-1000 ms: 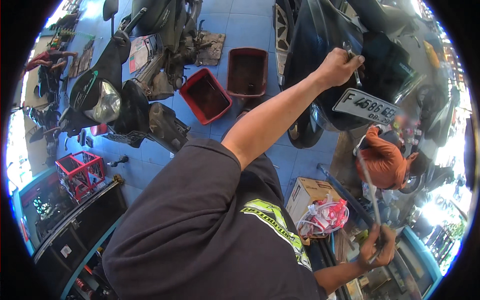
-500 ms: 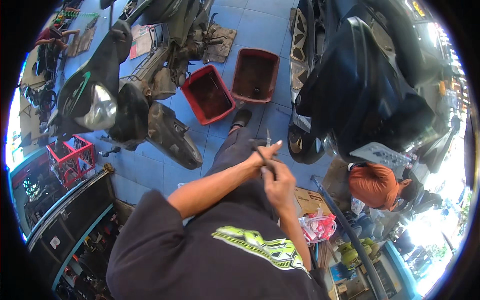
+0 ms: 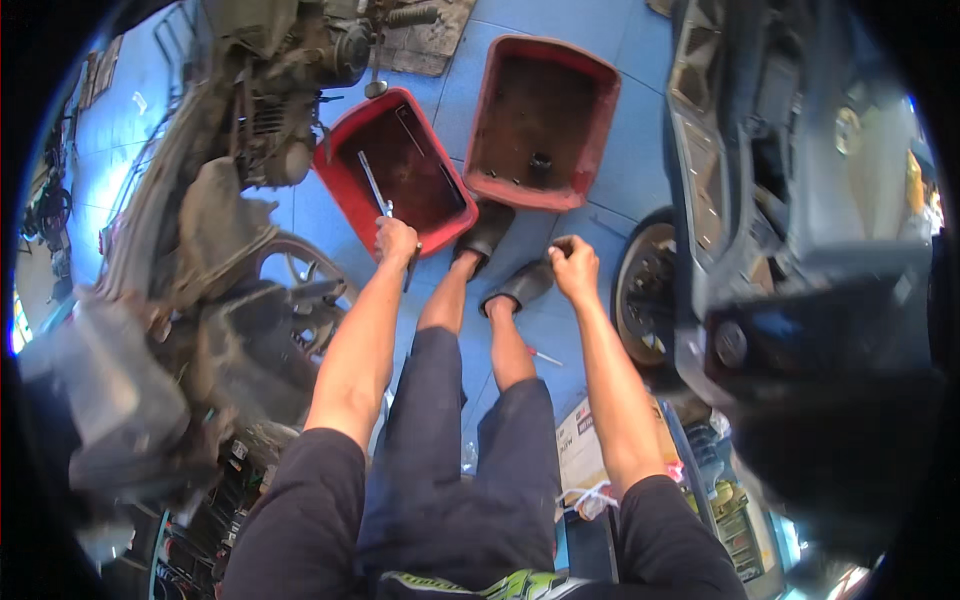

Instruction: Removing and reattaching body panels and fasteners on a motorcycle using tools.

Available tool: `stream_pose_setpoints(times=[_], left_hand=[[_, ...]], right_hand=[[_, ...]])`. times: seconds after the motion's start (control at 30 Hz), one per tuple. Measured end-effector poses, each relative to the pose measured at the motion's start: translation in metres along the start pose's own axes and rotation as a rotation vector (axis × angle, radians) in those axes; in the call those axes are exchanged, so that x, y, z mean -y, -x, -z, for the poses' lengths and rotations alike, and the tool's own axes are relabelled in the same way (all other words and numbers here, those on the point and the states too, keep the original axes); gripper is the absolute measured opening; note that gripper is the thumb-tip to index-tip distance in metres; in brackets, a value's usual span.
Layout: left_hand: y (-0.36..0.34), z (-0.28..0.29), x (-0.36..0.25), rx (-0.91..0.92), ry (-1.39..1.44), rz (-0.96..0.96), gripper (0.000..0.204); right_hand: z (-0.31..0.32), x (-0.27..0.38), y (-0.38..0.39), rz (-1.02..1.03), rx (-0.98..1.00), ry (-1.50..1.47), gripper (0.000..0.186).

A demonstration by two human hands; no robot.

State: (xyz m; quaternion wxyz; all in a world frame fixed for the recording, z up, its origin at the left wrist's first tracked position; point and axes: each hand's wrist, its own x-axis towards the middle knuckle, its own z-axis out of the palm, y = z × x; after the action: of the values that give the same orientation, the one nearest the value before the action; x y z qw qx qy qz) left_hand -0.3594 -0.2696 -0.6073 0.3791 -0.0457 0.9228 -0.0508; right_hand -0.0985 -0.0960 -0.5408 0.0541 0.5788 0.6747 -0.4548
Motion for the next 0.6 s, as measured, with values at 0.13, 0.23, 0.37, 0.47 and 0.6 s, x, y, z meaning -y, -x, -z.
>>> stream_pose_setpoints(times=[0.13, 0.23, 0.37, 0.47, 0.6], left_hand=[[-0.058, -0.030, -0.026, 0.030, -0.027, 0.044, 0.036], [-0.106, -0.058, -0.017, 0.006, -0.043, 0.080, 0.037], [-0.131, -0.095, -0.004, 0.011, -0.048, 0.027, 0.036], [-0.148, -0.120, 0.000, 0.047, -0.051, -0.020, 0.036], [-0.172, -0.137, 0.003, 0.072, -0.099, -0.057, 0.042]], right_hand=[[-0.063, -0.058, -0.121, 0.012, 0.047, 0.231, 0.023], [-0.113, -0.063, -0.171, 0.073, 0.154, 0.277, 0.024], [-0.146, -0.058, -0.212, 0.124, 0.168, 0.266, 0.021], [-0.156, -0.054, -0.262, 0.305, -0.083, 0.261, 0.023], [-0.171, -0.029, -0.321, 0.192, -0.148, 0.222, 0.027]])
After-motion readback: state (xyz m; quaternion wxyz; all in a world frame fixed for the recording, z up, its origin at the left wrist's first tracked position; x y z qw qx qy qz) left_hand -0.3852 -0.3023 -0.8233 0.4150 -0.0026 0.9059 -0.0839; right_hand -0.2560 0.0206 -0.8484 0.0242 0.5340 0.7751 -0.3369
